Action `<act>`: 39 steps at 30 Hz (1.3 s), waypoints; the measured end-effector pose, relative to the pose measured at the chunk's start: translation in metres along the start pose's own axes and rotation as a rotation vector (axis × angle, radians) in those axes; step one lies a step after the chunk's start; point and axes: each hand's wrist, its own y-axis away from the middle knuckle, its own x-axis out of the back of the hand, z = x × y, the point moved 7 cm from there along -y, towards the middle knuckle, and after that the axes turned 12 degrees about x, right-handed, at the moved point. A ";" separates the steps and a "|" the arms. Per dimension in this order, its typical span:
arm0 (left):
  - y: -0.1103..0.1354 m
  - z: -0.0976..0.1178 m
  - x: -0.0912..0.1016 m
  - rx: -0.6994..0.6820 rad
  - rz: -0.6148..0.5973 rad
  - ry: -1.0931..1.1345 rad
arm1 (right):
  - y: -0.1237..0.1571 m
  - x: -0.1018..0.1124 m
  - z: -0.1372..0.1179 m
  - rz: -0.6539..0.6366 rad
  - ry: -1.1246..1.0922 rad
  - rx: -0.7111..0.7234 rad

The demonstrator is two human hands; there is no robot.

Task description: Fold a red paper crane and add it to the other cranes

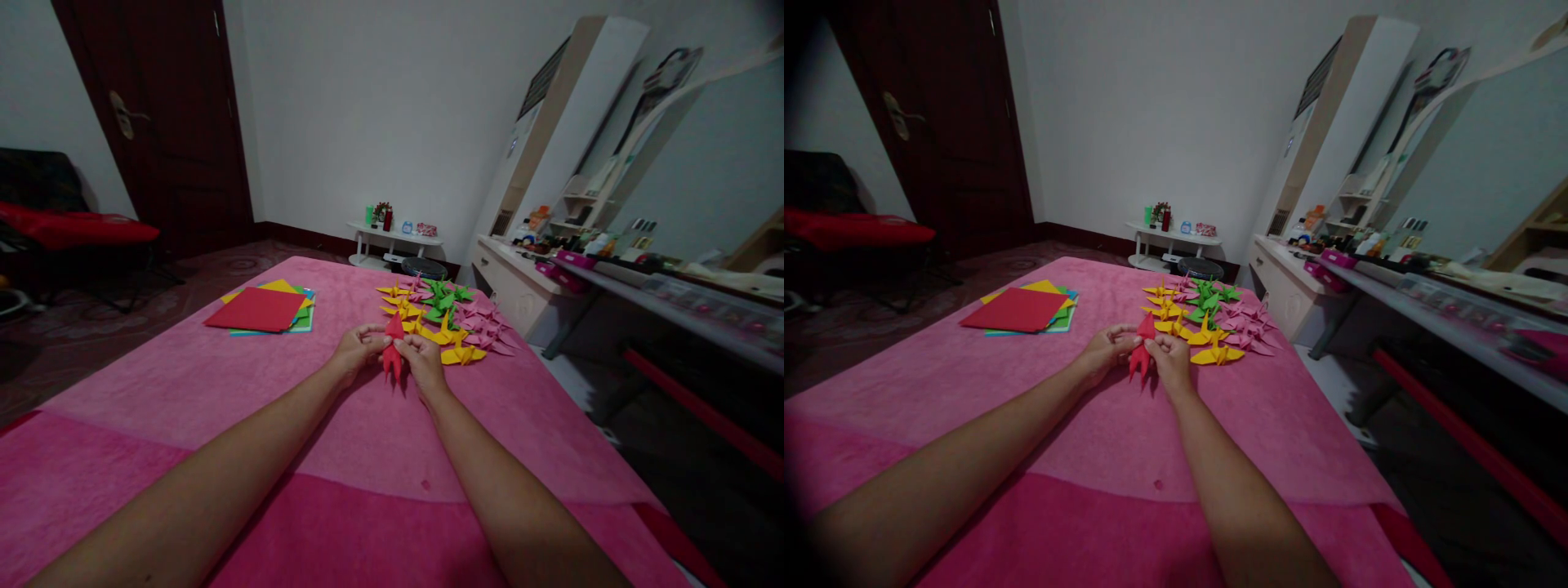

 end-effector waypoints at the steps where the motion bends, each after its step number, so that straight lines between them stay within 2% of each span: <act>1: 0.000 0.002 0.000 -0.019 -0.002 -0.002 | 0.000 0.000 0.001 0.011 -0.020 -0.006; 7: 0.003 0.006 -0.005 -0.065 -0.102 -0.013 | -0.002 0.006 -0.002 0.097 -0.028 0.041; 16: 0.004 0.004 -0.006 -0.006 -0.068 0.010 | 0.000 0.005 -0.006 0.147 -0.109 0.018; 19: 0.003 -0.001 -0.005 0.073 -0.080 0.029 | 0.000 0.005 -0.008 0.136 -0.094 0.031; 22: 0.004 -0.006 -0.010 0.171 -0.163 -0.035 | 0.000 0.002 -0.009 0.083 -0.095 0.041; 24: 0.007 -0.006 -0.013 0.189 -0.195 -0.099 | 0.001 -0.001 -0.009 0.052 -0.095 0.035; 26: 0.007 -0.004 -0.012 0.170 -0.174 -0.131 | 0.002 -0.003 -0.008 0.037 -0.113 0.016; 31: 0.002 0.003 0.002 0.059 -0.014 -0.115 | 0.003 -0.010 0.000 -0.023 -0.186 -0.077; 34: 0.000 0.008 0.008 -0.011 0.055 -0.098 | 0.002 -0.007 0.001 -0.010 -0.186 -0.099; 36: 0.001 0.013 0.011 -0.054 0.084 -0.071 | 0.001 -0.003 -0.005 0.019 -0.151 -0.048; 39: 0.004 0.020 0.012 -0.103 0.108 0.007 | 0.001 -0.002 -0.026 0.023 0.030 0.151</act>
